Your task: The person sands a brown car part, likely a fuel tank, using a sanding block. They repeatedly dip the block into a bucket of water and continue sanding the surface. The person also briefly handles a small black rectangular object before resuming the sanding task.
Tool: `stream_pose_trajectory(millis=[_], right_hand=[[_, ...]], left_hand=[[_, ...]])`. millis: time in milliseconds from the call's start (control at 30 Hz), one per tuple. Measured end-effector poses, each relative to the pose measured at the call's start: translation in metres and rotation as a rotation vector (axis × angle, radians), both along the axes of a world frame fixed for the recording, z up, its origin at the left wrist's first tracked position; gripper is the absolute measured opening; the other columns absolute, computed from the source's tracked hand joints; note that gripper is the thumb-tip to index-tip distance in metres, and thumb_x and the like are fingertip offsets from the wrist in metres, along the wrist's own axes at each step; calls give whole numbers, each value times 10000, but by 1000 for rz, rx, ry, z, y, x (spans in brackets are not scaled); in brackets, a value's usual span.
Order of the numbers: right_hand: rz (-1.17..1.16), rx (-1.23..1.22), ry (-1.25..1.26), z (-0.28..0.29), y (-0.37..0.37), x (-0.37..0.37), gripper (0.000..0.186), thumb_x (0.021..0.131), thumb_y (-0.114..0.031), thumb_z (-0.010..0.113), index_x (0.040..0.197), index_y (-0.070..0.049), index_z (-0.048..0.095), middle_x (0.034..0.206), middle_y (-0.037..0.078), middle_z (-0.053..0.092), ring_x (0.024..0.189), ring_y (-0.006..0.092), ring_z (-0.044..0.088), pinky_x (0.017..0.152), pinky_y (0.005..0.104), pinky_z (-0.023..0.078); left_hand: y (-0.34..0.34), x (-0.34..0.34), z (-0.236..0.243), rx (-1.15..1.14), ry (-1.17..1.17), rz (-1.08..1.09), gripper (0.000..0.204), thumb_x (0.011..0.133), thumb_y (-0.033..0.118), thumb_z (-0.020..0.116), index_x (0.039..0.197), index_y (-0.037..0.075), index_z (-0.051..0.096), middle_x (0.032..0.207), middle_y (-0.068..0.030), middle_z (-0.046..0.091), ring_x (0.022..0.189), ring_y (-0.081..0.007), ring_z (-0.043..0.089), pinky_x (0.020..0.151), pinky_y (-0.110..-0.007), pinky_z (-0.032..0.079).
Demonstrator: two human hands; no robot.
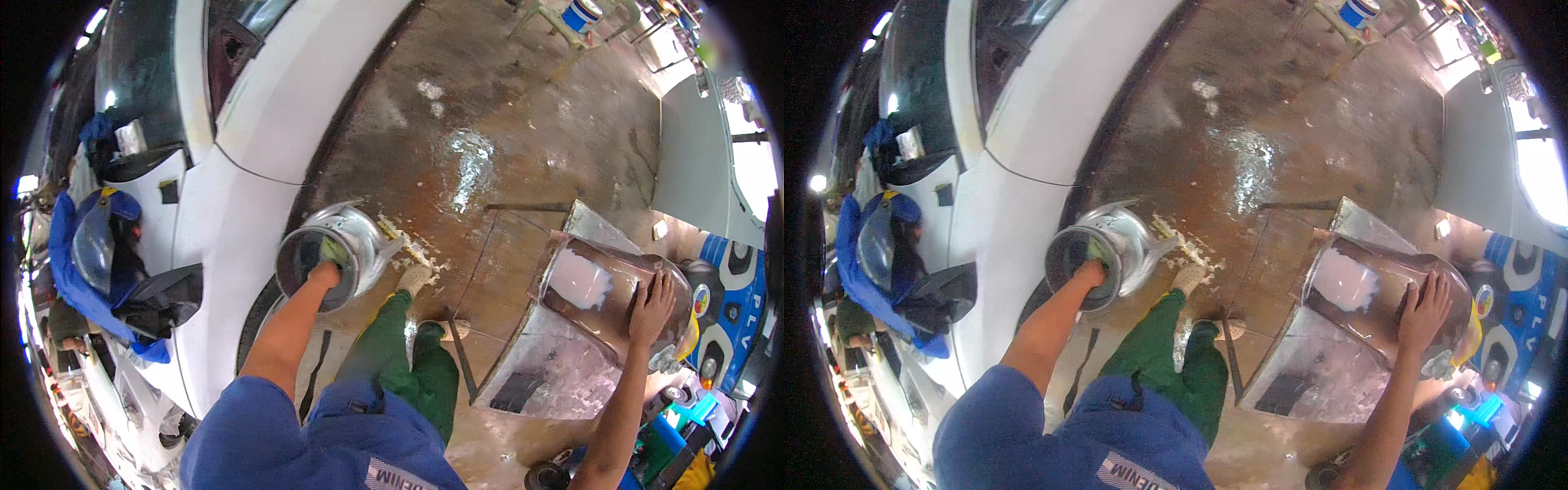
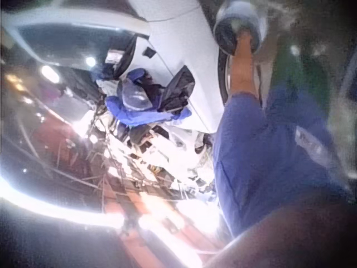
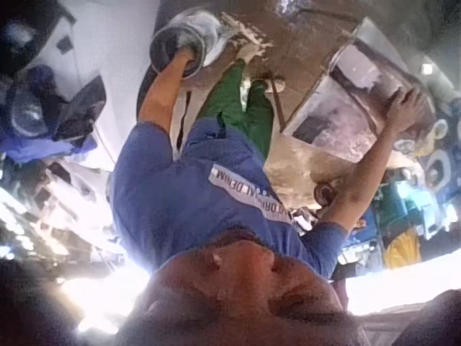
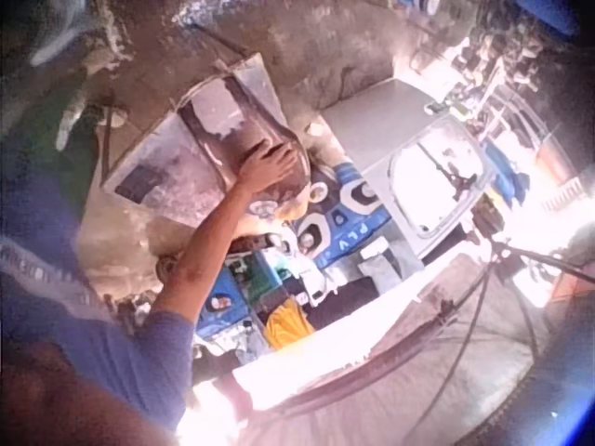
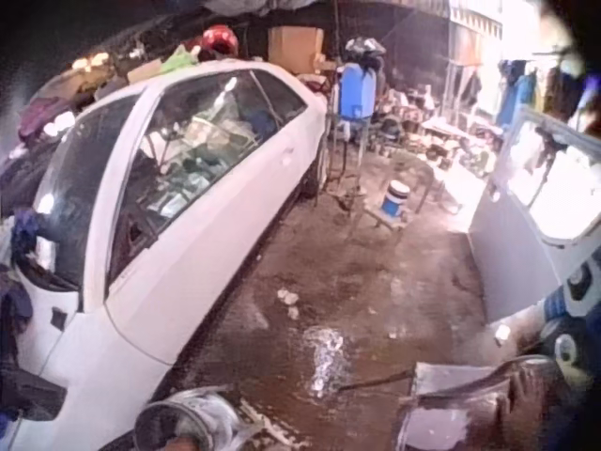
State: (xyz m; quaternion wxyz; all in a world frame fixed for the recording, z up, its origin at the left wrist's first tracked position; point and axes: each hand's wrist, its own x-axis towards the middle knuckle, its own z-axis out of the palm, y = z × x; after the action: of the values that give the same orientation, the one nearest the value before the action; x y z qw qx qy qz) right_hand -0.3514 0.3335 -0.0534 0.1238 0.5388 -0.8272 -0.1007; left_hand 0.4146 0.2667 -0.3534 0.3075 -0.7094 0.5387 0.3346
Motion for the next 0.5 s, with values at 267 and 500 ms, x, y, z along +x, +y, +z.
stream_pose_trajectory(millis=[267, 500], right_hand=[[57, 116, -126, 30, -6, 6, 528, 1045, -401, 543, 1489, -114, 552, 1599, 145, 470, 1495, 392, 394, 1248, 568, 242], [204, 110, -38, 25, -7, 20, 603, 1024, -528, 523, 1462, -118, 582, 1577, 93, 510, 1512, 390, 375, 1229, 675, 190]], left_hand=[[-6, 3, -12, 324, -40, -305, 408, 941, 330, 680, 1194, 18, 747, 1268, -244, 704, 1170, -397, 687, 1011, -469, 537], [-12, -154, 226, -397, 560, 254, 525, 939, 395, 720, 1316, 32, 675, 1243, -214, 720, 1156, -343, 694, 1000, -422, 524]])
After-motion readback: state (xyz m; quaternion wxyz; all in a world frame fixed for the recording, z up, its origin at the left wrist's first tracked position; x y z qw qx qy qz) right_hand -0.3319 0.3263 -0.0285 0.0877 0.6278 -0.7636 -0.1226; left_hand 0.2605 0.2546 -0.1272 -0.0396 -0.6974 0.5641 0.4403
